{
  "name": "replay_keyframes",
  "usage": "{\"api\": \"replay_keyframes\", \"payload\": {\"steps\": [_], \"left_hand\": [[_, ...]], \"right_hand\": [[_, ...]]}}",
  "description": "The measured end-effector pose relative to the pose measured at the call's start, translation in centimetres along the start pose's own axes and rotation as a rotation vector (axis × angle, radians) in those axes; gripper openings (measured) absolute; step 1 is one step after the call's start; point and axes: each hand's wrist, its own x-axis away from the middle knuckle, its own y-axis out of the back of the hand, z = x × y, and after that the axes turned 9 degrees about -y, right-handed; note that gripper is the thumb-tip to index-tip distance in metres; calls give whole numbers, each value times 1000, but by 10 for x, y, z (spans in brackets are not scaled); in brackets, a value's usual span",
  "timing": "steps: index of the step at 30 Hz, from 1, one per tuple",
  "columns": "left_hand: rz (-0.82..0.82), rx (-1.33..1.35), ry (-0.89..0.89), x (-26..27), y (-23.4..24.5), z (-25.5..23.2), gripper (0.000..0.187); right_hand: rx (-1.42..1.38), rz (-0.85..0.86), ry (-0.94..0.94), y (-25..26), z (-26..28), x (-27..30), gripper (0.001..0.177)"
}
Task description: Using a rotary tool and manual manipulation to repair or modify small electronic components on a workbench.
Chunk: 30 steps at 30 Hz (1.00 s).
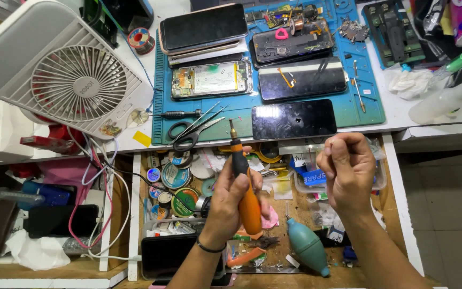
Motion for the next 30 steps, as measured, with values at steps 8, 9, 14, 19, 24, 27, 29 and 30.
{"api": "replay_keyframes", "payload": {"steps": [8,9,14,19,24,27,29,30], "left_hand": [[110,-123,-79,19,-17,-53,67],[154,-133,-58,24,-23,-61,65],[-135,29,91,69,-3,-49,55],[-445,475,217,112,21,-13,62],[-409,637,274,150,39,13,71],[-557,408,325,157,60,23,73],[-701,388,357,154,62,20,75],[-845,368,392,153,63,19,79]], "right_hand": [[93,-11,-53,5,-4,-7,11],[119,-3,-50,4,-5,-8,12],[217,-52,-1,8,-5,-11,14],[325,-85,30,13,-7,-9,14],[418,-126,10,20,-12,-9,12],[418,-140,10,21,-15,-10,11],[430,-141,6,19,-11,-10,12],[444,-144,2,19,-9,-9,13]]}}
